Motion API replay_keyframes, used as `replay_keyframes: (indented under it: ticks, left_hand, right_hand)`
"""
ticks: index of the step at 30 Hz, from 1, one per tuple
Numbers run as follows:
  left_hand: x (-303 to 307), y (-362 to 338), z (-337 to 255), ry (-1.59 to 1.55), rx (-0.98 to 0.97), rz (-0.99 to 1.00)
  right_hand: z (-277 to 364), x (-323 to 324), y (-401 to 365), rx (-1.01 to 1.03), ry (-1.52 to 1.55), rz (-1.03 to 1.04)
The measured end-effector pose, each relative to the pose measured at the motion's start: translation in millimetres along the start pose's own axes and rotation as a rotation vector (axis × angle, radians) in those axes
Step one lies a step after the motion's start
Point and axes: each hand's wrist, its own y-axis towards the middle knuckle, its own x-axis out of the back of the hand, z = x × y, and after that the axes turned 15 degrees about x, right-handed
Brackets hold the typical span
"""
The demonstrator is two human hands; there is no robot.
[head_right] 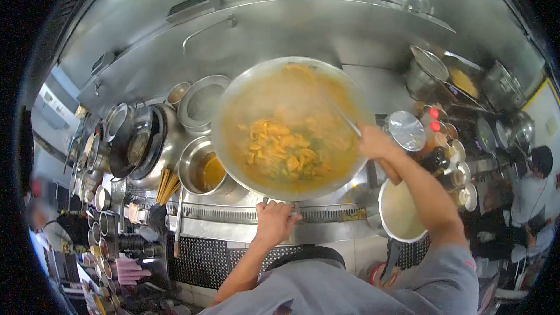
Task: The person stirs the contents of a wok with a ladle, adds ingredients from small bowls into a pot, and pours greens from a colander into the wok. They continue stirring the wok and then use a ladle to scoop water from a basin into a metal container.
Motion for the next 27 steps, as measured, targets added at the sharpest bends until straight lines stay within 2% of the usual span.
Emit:
replay_keyframes:
  ticks: [3, 6, 7, 9, 11, 12, 14, 16, 17, 20, 27]
  left_hand:
    - [3, 1, -1, -0.026, 0.008, 0.011]
    - [5, 2, -1, -0.067, 0.016, -0.009]
    - [7, 2, -1, -0.067, 0.036, 0.014]
    - [9, -1, -2, -0.056, 0.050, 0.016]
    - [8, 0, -4, -0.044, 0.037, 0.011]
    - [7, -1, -3, -0.033, 0.034, 0.011]
    - [4, -3, -3, -0.022, 0.033, -0.012]
    - [1, -6, -5, -0.017, 0.025, -0.040]
    - [2, -6, -5, -0.014, 0.019, -0.051]
    - [-1, -8, -4, -0.026, -0.014, -0.057]
    - [-7, -8, 2, -0.081, -0.078, -0.124]
  right_hand:
    - [-58, -21, 40, 0.111, -0.071, -0.017]
    - [-29, -15, 60, -0.072, 0.270, 0.390]
    - [-4, -6, 56, -0.229, 0.526, 0.498]
    - [2, -26, 38, -0.434, 1.163, 0.591]
    - [26, -43, 15, -0.466, 1.527, 0.730]
    - [45, -50, -7, -0.570, 1.760, 0.590]
    - [77, -50, -33, -0.677, 2.089, 0.444]
    - [102, -41, -50, -0.697, 2.307, 0.448]
    - [107, -39, -60, -0.687, 2.305, 0.412]
    - [130, -5, -90, -0.551, 2.019, 0.254]
    - [176, 41, -123, -0.503, 1.455, 0.026]
